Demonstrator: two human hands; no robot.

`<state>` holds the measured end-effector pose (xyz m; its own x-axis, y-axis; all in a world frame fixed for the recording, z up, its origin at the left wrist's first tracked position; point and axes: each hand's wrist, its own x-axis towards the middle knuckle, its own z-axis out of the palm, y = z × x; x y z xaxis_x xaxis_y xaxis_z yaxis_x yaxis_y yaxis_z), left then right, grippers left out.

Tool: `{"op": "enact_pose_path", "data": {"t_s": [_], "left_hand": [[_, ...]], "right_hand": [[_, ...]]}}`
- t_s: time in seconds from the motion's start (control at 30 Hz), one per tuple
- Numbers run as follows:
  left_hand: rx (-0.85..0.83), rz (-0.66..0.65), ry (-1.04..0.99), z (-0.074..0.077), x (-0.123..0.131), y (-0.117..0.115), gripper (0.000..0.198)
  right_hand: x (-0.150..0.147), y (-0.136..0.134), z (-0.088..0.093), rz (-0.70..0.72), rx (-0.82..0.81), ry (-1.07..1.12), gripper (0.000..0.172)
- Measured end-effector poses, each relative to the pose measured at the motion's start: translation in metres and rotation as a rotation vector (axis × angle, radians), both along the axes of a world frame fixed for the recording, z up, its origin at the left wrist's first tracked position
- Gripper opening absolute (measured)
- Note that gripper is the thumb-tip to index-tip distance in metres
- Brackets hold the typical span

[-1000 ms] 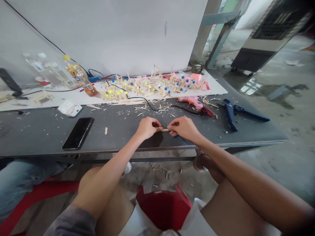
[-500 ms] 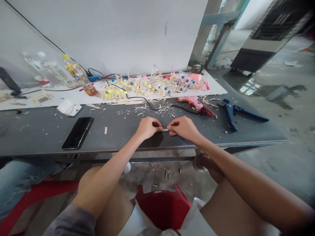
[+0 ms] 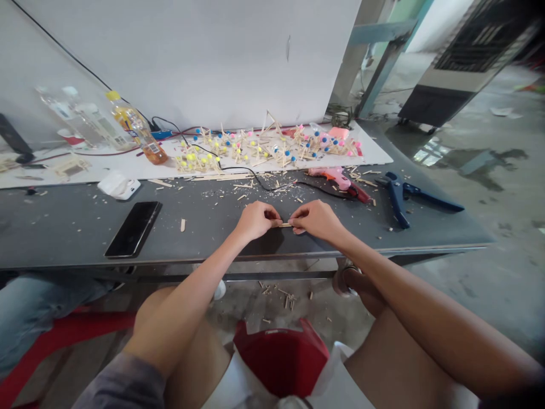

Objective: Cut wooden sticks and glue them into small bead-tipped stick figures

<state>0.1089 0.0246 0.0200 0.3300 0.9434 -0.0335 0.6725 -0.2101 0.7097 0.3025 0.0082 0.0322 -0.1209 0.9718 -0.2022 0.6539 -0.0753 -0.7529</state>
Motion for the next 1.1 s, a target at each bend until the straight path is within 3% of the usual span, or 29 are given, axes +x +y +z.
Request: {"op": "enact_pose_path", "data": {"t_s": [0.67, 1.1], "left_hand": [[-0.077, -0.048, 0.01, 0.0071, 0.0018, 0.0067, 0.008], [-0.089, -0.046, -0.011, 0.0037, 0.0018, 0.0094, 0.009]], "right_hand": [[0.0022, 0.003, 0.0005, 0.025, -0.013, -0.005, 0.008], [0.003, 0.005, -0.0016, 0.029, -0.044, 0.035, 0.005]]}}
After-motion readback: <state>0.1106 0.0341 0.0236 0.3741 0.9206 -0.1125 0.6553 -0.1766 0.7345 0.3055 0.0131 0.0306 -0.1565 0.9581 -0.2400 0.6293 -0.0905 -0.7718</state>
